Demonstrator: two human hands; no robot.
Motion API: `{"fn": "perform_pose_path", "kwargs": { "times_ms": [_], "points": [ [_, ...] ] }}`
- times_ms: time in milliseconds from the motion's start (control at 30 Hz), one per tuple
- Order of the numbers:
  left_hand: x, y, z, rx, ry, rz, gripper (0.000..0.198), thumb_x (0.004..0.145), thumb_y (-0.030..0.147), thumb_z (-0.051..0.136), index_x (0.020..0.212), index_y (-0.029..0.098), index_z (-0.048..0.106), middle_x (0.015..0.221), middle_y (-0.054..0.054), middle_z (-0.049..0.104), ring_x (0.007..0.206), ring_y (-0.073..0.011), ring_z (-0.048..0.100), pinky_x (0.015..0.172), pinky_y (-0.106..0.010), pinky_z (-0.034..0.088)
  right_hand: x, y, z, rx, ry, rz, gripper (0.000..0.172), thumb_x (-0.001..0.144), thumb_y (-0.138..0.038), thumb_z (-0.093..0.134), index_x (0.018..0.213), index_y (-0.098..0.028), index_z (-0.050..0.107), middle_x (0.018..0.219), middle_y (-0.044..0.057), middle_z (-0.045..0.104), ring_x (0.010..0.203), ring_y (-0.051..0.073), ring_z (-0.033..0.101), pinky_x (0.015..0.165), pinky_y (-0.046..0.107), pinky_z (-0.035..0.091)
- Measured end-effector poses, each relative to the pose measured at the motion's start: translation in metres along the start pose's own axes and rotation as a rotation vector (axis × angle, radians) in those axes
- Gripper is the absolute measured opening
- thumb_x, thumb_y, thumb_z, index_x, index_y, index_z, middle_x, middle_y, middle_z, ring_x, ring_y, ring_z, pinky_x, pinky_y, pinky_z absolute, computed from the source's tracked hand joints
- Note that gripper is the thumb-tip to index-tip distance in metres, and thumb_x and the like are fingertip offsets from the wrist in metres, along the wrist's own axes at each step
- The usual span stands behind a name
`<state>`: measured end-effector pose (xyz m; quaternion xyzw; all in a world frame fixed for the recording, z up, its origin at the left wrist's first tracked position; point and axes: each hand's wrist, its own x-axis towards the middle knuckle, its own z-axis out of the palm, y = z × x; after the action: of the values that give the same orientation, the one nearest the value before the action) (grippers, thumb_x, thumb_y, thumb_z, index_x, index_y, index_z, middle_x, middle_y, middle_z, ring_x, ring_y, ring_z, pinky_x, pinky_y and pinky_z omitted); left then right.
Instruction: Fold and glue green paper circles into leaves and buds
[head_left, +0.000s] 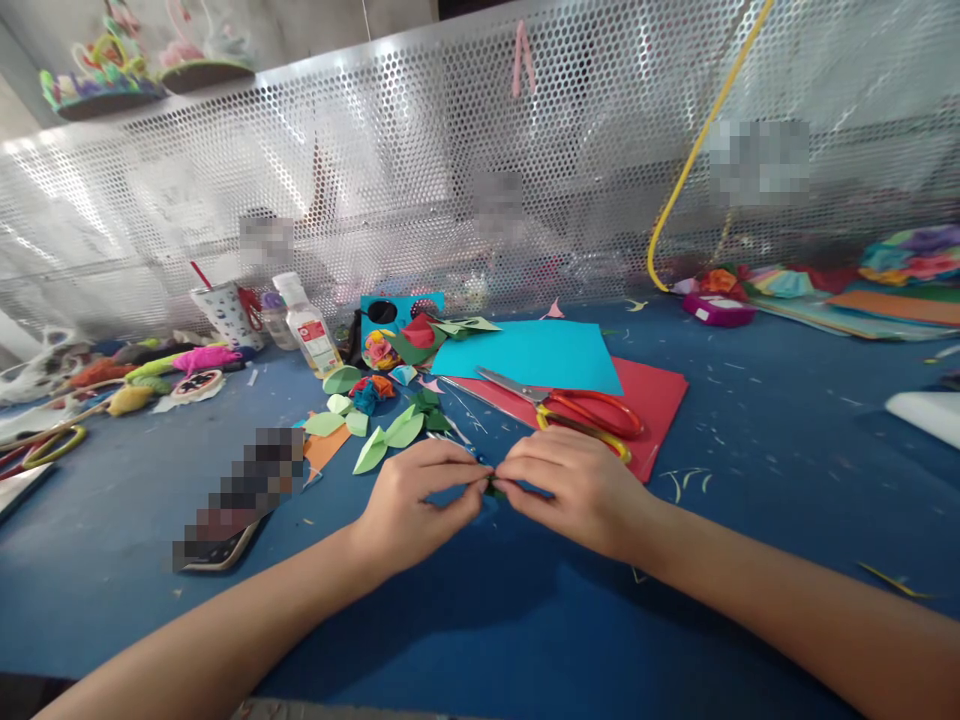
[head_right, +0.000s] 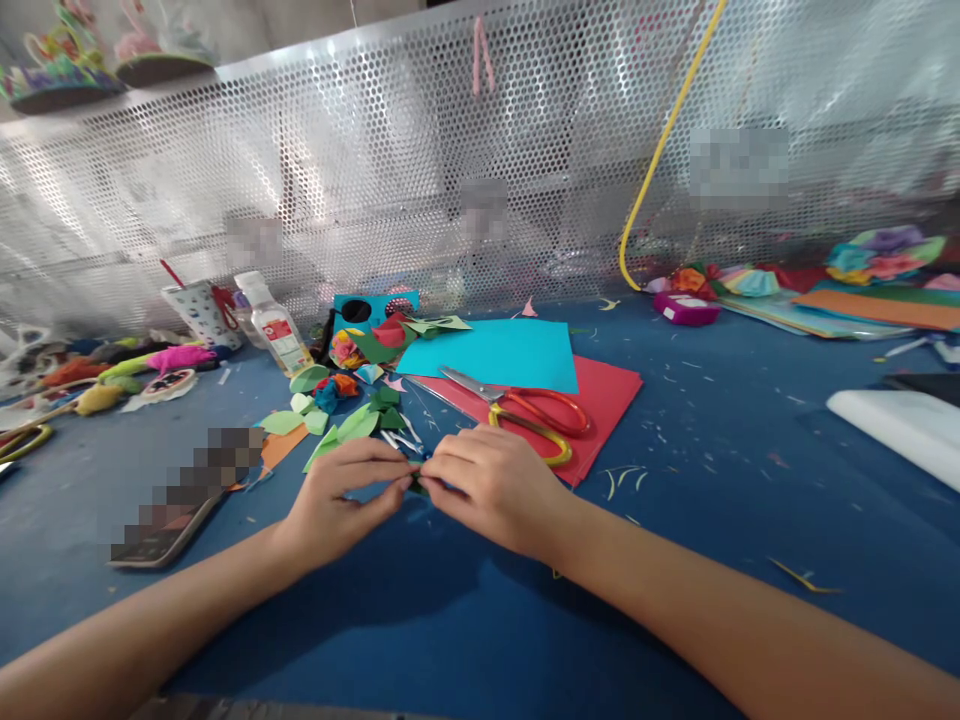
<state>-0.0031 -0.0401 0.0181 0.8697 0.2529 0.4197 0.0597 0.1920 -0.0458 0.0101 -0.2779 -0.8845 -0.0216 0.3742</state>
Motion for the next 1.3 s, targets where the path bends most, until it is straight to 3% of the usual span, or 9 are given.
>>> {"fn": "perform_pose_path", "kwargs": {
  "times_ms": [233,367,433,533,633,700,800,1067,1300],
  "points": [
    [0.0,-0.002,0.001,-0.034,0.015,-0.054,0.014,0.074,0.013,0.058,0.085,0.016,0.067,0.076,-0.005,0.067,0.07,-0.0125,0.062,0.065,-0.023,0.051,0.0,-0.004,0.001,0.09,-0.014,0.103,0.014,0.082,-0.02,0.049,0.076,-0.016,0.06,0.071,0.003,0.062,0.069,0.015,0.055,0.066,0.028,0.041],
    [0.002,0.001,-0.001,-0.12,-0.085,-0.135,0.012,0.076,0.016,0.056,0.081,0.016,0.067,0.072,-0.005,0.067,0.069,-0.0129,0.06,0.064,-0.024,0.049,-0.001,-0.005,0.0,0.179,-0.01,0.196,0.009,0.081,-0.02,0.05,0.079,-0.017,0.059,0.074,0.003,0.061,0.071,0.014,0.054,0.066,0.027,0.042],
    [0.004,0.004,-0.003,-0.191,-0.149,-0.277,0.011,0.077,0.019,0.056,0.081,0.016,0.065,0.074,-0.005,0.066,0.07,-0.013,0.059,0.065,-0.024,0.047,0.0,-0.005,-0.001,0.232,-0.016,0.248,0.008,0.081,-0.02,0.05,0.08,-0.017,0.058,0.075,0.003,0.059,0.069,0.013,0.053,0.064,0.025,0.041],
    [0.007,0.005,-0.006,-0.425,-0.244,-0.599,0.02,0.075,0.023,0.059,0.094,0.015,0.057,0.073,-0.003,0.065,0.066,-0.0118,0.057,0.062,-0.023,0.045,0.001,-0.006,-0.002,0.299,-0.076,0.286,0.008,0.079,-0.018,0.051,0.077,-0.017,0.059,0.075,0.002,0.058,0.067,0.012,0.053,0.062,0.024,0.041],
    [0.009,0.002,-0.008,-0.654,-0.471,-0.84,0.031,0.072,0.024,0.062,0.099,0.014,0.049,0.065,0.0,0.062,0.053,-0.0084,0.051,0.05,-0.019,0.038,0.001,-0.006,0.001,0.331,-0.247,0.332,0.01,0.077,-0.016,0.052,0.07,-0.018,0.06,0.073,0.001,0.058,0.065,0.011,0.052,0.06,0.022,0.039],
    [0.008,-0.002,-0.008,-0.68,-0.625,-0.887,0.029,0.07,0.024,0.063,0.095,0.014,0.052,0.063,0.002,0.06,0.049,-0.0067,0.046,0.045,-0.017,0.032,0.0,-0.006,0.005,0.339,-0.36,0.375,0.01,0.075,-0.016,0.053,0.07,-0.018,0.061,0.073,0.0,0.058,0.062,0.01,0.05,0.057,0.022,0.038],
    [0.005,-0.006,-0.008,-0.638,-0.706,-0.861,0.028,0.069,0.024,0.063,0.093,0.014,0.054,0.065,0.001,0.06,0.052,-0.0077,0.048,0.046,-0.018,0.03,-0.002,-0.006,0.009,0.337,-0.432,0.421,0.007,0.073,-0.02,0.056,0.075,-0.02,0.063,0.074,-0.001,0.058,0.061,0.01,0.049,0.056,0.021,0.037],
    [0.007,-0.002,-0.002,-0.5,-0.646,-0.852,0.028,0.071,0.027,0.061,0.095,0.015,0.054,0.072,-0.001,0.063,0.059,-0.0108,0.053,0.05,-0.019,0.036,-0.002,-0.003,0.009,0.343,-0.472,0.441,0.008,0.074,-0.018,0.053,0.07,-0.018,0.061,0.071,-0.002,0.054,0.057,0.008,0.047,0.052,0.02,0.035],
    [0.009,-0.001,-0.007,-0.194,-0.684,-0.446,0.027,0.078,0.04,0.053,0.089,0.018,0.065,0.079,-0.002,0.061,0.065,-0.0112,0.052,0.057,-0.021,0.039,-0.002,0.002,0.008,0.256,-0.435,0.364,0.009,0.075,-0.017,0.052,0.068,-0.016,0.058,0.071,0.0,0.055,0.061,0.01,0.048,0.054,0.021,0.035]
  ]
}}
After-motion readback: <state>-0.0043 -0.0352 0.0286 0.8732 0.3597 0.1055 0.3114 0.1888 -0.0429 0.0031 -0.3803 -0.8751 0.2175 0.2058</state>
